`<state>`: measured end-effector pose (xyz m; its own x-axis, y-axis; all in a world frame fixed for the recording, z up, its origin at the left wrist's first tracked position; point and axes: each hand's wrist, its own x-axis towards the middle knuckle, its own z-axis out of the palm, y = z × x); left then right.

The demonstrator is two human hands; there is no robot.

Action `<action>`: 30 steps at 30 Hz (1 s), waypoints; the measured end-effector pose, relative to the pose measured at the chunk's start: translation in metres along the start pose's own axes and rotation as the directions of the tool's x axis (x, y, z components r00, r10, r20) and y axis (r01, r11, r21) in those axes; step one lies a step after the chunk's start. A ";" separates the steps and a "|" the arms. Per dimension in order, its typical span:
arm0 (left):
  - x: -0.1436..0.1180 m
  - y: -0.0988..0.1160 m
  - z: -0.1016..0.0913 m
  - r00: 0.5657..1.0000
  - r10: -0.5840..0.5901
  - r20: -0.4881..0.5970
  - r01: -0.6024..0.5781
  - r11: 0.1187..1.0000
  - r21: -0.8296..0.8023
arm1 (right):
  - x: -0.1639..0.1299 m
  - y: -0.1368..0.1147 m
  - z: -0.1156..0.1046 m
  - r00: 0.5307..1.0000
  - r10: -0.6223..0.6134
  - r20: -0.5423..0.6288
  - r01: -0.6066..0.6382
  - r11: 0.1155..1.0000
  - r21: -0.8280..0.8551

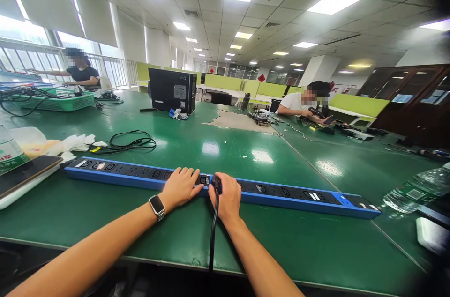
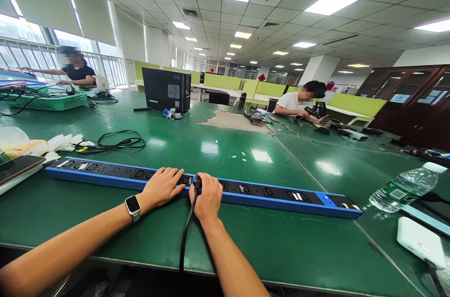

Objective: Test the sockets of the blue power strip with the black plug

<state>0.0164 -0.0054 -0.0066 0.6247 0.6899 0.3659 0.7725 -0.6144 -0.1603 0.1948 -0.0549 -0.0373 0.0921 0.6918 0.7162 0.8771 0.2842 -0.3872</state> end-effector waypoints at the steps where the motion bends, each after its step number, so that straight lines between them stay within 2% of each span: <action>1: 0.000 -0.001 0.001 1.000 0.015 0.000 -0.015 1.000 -0.014 | 0.000 -0.001 0.000 1.000 0.005 0.002 -0.005 1.000 -0.004; 5: 0.000 -0.003 0.001 0.998 0.055 -0.006 -0.055 0.995 -0.082 | 0.001 -0.003 0.000 1.000 0.013 -0.022 -0.013 0.999 -0.030; 10: 0.004 -0.001 -0.008 0.990 0.117 0.075 -0.114 0.992 -0.048 | 0.001 -0.003 0.001 1.000 0.026 -0.008 -0.026 0.999 -0.039; 15: 0.011 -0.008 -0.009 0.984 0.156 0.090 -0.149 0.986 -0.071 | 0.001 -0.002 0.003 0.999 0.034 -0.020 -0.035 0.998 -0.043; 23: 0.011 -0.008 -0.005 0.996 0.048 0.081 -0.039 0.993 -0.109 | 0.005 -0.002 -0.003 0.994 0.102 -0.033 -0.105 0.991 -0.089; 30: 0.008 -0.008 -0.004 0.997 0.011 0.071 0.000 0.988 -0.157 | 0.004 0.000 -0.004 0.994 0.098 -0.044 -0.098 0.995 -0.006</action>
<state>0.0144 0.0039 0.0009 0.6395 0.7085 0.2983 0.7451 -0.6668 -0.0139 0.1970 -0.0545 -0.0324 0.1978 0.6864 0.6998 0.8665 0.2114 -0.4522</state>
